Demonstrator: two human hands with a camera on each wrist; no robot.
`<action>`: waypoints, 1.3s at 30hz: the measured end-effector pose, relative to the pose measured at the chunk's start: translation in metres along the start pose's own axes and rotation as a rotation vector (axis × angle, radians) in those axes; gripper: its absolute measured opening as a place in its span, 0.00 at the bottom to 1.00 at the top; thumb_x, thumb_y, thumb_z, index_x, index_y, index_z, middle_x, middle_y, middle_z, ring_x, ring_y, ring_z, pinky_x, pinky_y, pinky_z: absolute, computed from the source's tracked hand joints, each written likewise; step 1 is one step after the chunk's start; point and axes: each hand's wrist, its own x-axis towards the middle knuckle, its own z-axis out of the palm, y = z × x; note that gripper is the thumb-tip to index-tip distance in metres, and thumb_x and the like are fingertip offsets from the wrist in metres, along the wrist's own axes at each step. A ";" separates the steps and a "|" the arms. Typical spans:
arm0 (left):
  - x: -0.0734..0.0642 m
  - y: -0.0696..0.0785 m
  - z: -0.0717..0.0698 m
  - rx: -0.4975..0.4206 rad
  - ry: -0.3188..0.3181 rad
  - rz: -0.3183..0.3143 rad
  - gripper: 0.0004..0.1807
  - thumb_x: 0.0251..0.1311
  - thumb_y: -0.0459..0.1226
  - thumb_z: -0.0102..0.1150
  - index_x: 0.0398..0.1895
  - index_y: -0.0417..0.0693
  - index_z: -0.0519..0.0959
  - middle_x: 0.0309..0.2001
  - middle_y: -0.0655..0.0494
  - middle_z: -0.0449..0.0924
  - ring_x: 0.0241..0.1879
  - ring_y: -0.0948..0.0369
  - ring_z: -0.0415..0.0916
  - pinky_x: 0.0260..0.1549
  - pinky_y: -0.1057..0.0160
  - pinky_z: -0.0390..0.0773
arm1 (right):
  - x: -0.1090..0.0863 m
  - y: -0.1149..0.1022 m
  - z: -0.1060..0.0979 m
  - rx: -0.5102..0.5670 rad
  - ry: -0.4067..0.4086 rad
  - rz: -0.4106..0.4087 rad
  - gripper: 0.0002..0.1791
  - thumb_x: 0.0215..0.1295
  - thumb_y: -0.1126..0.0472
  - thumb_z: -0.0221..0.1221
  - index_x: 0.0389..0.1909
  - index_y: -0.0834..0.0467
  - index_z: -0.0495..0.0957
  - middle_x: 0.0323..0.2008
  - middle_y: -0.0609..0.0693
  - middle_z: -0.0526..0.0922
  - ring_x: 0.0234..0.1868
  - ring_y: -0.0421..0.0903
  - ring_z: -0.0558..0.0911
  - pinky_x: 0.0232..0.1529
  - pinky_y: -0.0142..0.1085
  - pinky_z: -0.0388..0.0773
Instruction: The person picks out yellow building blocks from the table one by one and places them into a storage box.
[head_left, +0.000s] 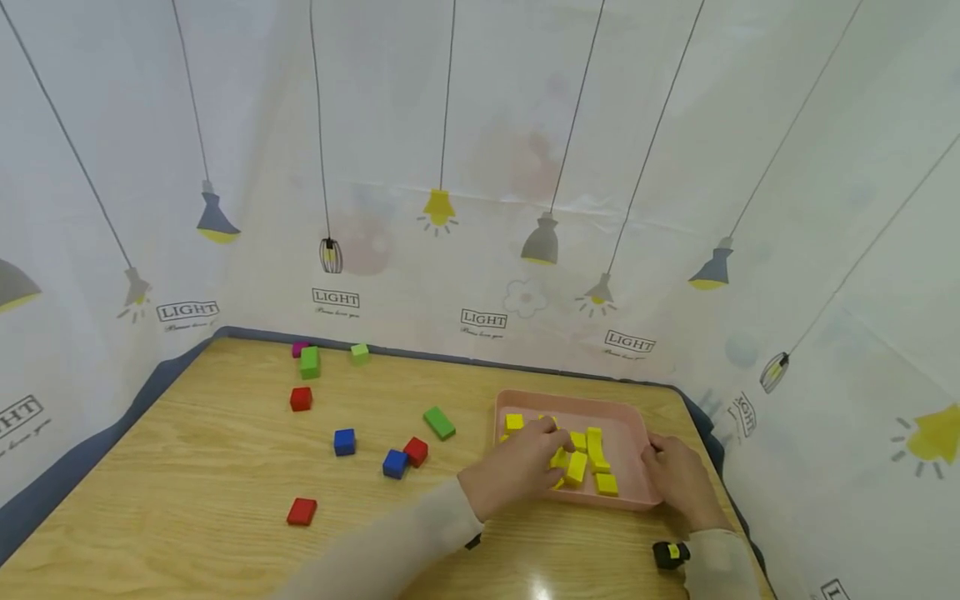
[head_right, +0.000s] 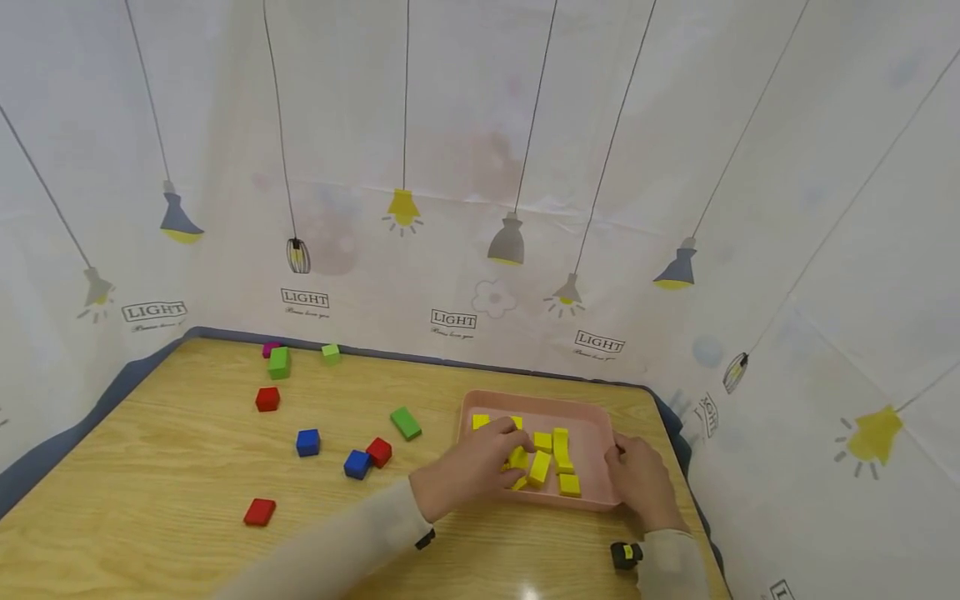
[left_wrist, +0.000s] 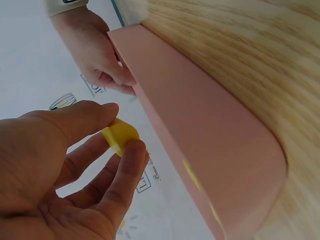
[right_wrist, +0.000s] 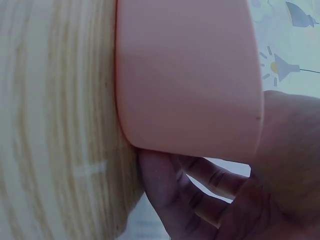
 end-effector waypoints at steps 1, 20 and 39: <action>0.004 0.002 0.003 -0.004 0.004 0.009 0.18 0.76 0.38 0.79 0.64 0.48 0.89 0.55 0.55 0.86 0.44 0.67 0.77 0.46 0.78 0.82 | 0.000 -0.001 0.000 -0.004 0.000 0.000 0.28 0.87 0.62 0.52 0.79 0.71 0.78 0.61 0.69 0.92 0.42 0.52 0.84 0.45 0.43 0.80; 0.070 0.055 0.047 0.016 -0.089 -0.025 0.18 0.82 0.44 0.74 0.70 0.57 0.89 0.60 0.63 0.87 0.53 0.72 0.83 0.52 0.78 0.84 | -0.006 -0.001 -0.004 0.040 -0.001 -0.021 0.26 0.88 0.63 0.51 0.76 0.70 0.81 0.35 0.55 0.86 0.28 0.47 0.76 0.30 0.37 0.70; 0.069 0.051 0.054 -0.027 -0.055 -0.043 0.19 0.80 0.39 0.75 0.70 0.55 0.88 0.63 0.61 0.86 0.53 0.71 0.82 0.50 0.78 0.84 | -0.002 -0.002 -0.002 0.033 -0.023 0.023 0.27 0.89 0.62 0.52 0.79 0.71 0.78 0.46 0.61 0.91 0.36 0.50 0.82 0.36 0.40 0.76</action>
